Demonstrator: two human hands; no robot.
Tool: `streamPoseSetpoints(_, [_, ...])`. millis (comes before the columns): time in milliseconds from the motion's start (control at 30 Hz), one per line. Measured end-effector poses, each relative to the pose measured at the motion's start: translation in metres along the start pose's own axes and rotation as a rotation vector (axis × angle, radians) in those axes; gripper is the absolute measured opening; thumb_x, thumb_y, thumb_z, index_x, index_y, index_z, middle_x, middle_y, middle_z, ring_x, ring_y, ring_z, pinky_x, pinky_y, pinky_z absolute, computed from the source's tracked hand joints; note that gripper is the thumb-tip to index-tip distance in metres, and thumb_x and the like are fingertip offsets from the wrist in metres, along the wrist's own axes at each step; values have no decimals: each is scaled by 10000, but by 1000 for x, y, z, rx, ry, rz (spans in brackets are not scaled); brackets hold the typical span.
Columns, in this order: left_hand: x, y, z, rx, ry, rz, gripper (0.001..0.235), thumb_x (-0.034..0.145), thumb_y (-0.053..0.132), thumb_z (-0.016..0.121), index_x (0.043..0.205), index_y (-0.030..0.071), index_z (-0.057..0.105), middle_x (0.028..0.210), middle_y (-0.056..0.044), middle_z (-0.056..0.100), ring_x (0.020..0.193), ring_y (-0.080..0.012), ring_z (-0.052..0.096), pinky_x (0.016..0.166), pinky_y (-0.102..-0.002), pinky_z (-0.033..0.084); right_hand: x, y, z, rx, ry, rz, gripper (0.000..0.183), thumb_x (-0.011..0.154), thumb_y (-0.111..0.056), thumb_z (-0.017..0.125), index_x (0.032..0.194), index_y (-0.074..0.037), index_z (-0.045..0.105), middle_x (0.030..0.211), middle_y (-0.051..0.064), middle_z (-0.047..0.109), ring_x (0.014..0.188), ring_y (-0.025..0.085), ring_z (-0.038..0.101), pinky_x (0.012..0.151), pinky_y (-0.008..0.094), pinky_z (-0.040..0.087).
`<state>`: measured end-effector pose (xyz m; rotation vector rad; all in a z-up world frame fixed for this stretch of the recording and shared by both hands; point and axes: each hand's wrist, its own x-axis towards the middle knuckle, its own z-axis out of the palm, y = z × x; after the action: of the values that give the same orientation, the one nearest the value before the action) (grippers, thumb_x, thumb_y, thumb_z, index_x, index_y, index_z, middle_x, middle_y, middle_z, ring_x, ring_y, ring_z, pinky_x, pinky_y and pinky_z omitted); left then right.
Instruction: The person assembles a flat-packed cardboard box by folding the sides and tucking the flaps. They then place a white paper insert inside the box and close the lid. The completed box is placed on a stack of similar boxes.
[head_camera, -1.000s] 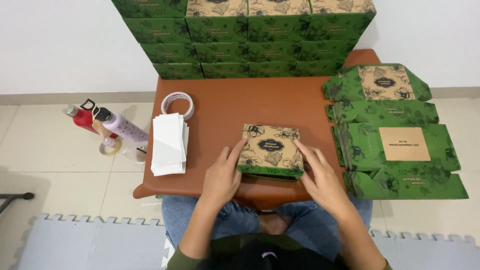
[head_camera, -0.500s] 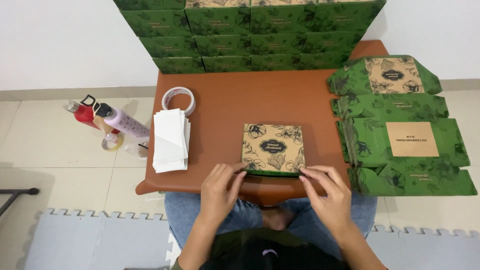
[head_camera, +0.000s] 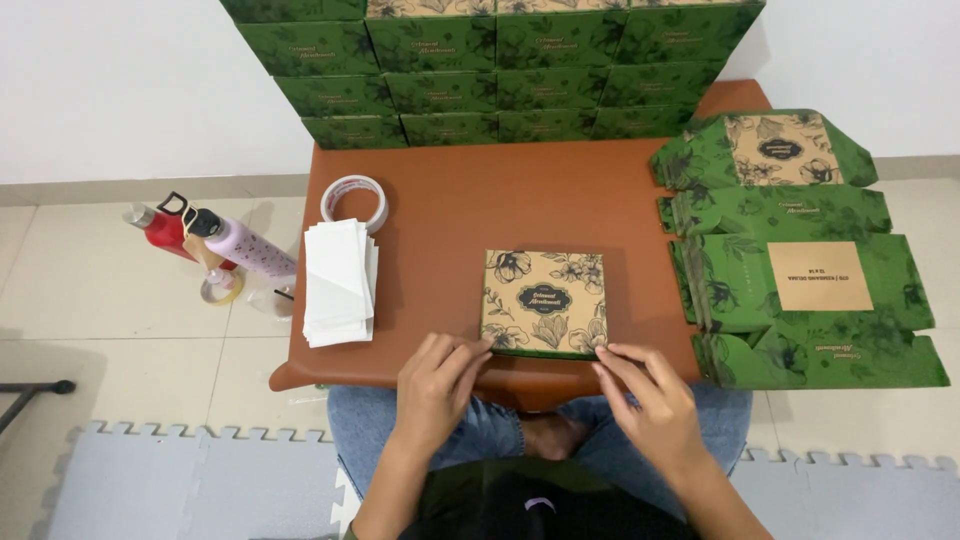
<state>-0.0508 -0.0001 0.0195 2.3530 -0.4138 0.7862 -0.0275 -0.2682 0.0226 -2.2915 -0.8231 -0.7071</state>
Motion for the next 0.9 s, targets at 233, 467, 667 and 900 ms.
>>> streamPoseSetpoints(233, [-22,-18,17,-15,31,-22,135,933,70,719,1058,118,729,785,-21,472,647,-171,458,496,-292,372,-26,15,23,-5,73,22,231,870,-16,767,1100,-34,743,1086,133,672,936,210,716,887,287,608])
streamPoseSetpoints(467, [-18,-23,26,-117,50,-78,178,969,54,644,1120,106,720,1053,-79,677,903,-224,705,700,-322,572,-19,22,39,-57,140,34,211,876,-22,773,1083,-46,744,1175,110,721,834,138,727,794,252,597])
streamPoseSetpoints(667, [69,-15,-18,-67,195,-14,216,905,-43,687,1067,84,749,982,-82,705,856,-244,723,719,-314,578,71,17,30,34,229,-11,231,850,60,771,1074,7,758,1079,173,749,922,270,749,782,319,621])
streamPoseSetpoints(900, [201,-59,-55,81,424,134,183,868,95,816,1022,145,731,899,7,647,768,-212,703,622,-302,590,224,32,45,156,438,-180,237,879,128,751,1099,41,737,1056,192,723,873,353,729,655,338,618])
